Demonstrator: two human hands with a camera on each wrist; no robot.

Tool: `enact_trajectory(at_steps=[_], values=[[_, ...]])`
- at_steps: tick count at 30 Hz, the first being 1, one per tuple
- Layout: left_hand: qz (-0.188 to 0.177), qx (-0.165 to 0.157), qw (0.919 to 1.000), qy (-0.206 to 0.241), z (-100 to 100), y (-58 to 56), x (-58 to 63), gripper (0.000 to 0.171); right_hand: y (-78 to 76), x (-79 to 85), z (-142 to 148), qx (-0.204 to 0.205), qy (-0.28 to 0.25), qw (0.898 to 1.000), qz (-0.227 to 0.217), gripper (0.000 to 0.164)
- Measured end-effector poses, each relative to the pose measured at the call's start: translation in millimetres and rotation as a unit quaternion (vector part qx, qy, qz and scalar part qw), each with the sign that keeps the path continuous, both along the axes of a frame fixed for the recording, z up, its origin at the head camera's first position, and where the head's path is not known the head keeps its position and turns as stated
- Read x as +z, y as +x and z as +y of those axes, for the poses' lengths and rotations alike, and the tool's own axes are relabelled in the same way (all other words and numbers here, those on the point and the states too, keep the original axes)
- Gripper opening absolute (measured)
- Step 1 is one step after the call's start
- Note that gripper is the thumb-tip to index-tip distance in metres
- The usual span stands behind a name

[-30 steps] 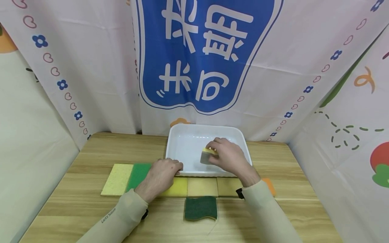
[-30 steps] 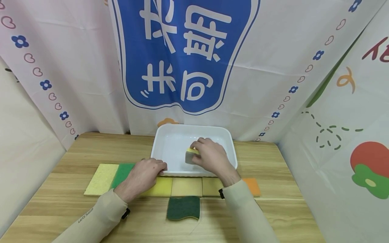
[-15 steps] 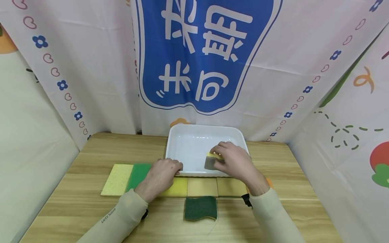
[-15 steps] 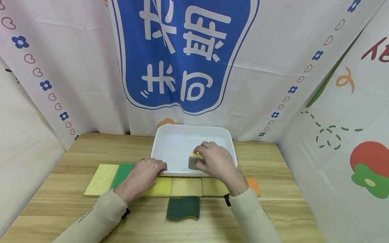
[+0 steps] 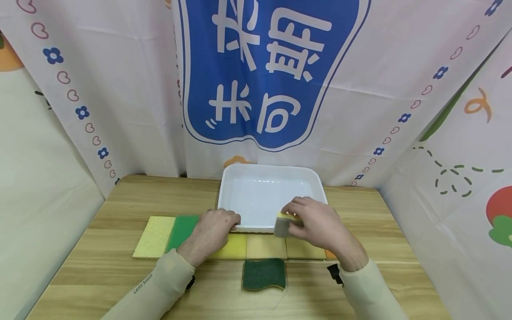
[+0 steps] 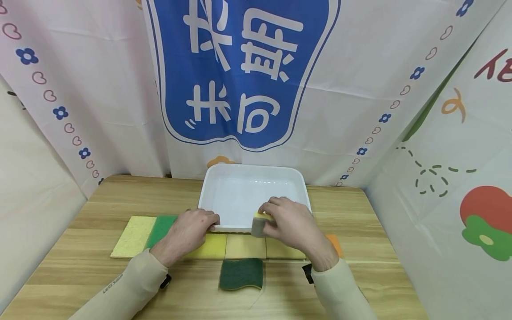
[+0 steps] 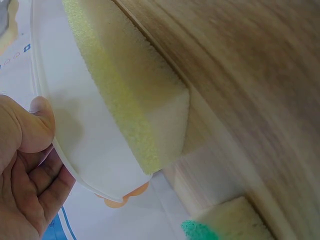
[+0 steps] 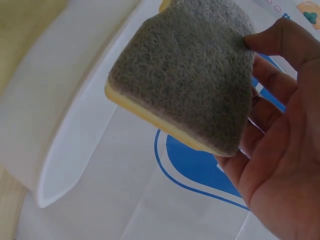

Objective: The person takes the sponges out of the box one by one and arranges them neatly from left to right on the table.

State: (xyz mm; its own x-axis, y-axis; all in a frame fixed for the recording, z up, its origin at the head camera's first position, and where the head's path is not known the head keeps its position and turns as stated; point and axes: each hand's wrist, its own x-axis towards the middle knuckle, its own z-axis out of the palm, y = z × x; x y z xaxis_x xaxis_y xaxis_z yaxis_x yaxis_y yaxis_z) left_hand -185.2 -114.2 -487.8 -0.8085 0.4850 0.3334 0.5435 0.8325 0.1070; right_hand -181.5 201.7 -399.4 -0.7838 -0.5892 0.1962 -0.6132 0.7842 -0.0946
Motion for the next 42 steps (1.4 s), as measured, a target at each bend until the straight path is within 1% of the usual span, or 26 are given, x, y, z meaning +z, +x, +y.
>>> enact_trajectory(at_steps=[8, 13, 26, 35, 42], values=[[-0.004, 0.002, 1.0, -0.005, 0.3, -0.2, -0.4, 0.02, 13.8, -4.0, 6.9, 0.0, 0.017, 1.0, -0.022, 0.027], [-0.008, 0.003, 1.0, -0.003, 0.7, -0.2, 0.0, 0.019, 19.5, -6.4, 11.9, 0.008, 0.021, 0.999, -0.027, 0.026], [-0.008, 0.003, 1.0, -0.003, 0.3, 0.0, -0.1, 0.017, 27.0, -15.1, 21.8, 0.031, 0.019, 0.998, -0.041, 0.026], [-0.017, 0.003, 0.9998, -0.005, 0.6, 0.8, 0.4, 0.016, 29.9, -20.6, 25.5, 0.034, 0.035, 0.996, -0.077, 0.027], [-0.013, 0.002, 0.9999, -0.005, 0.5, 0.6, 0.1, 0.016, 32.0, -25.3, 27.8, 0.044, 0.043, 0.994, -0.095, 0.028]])
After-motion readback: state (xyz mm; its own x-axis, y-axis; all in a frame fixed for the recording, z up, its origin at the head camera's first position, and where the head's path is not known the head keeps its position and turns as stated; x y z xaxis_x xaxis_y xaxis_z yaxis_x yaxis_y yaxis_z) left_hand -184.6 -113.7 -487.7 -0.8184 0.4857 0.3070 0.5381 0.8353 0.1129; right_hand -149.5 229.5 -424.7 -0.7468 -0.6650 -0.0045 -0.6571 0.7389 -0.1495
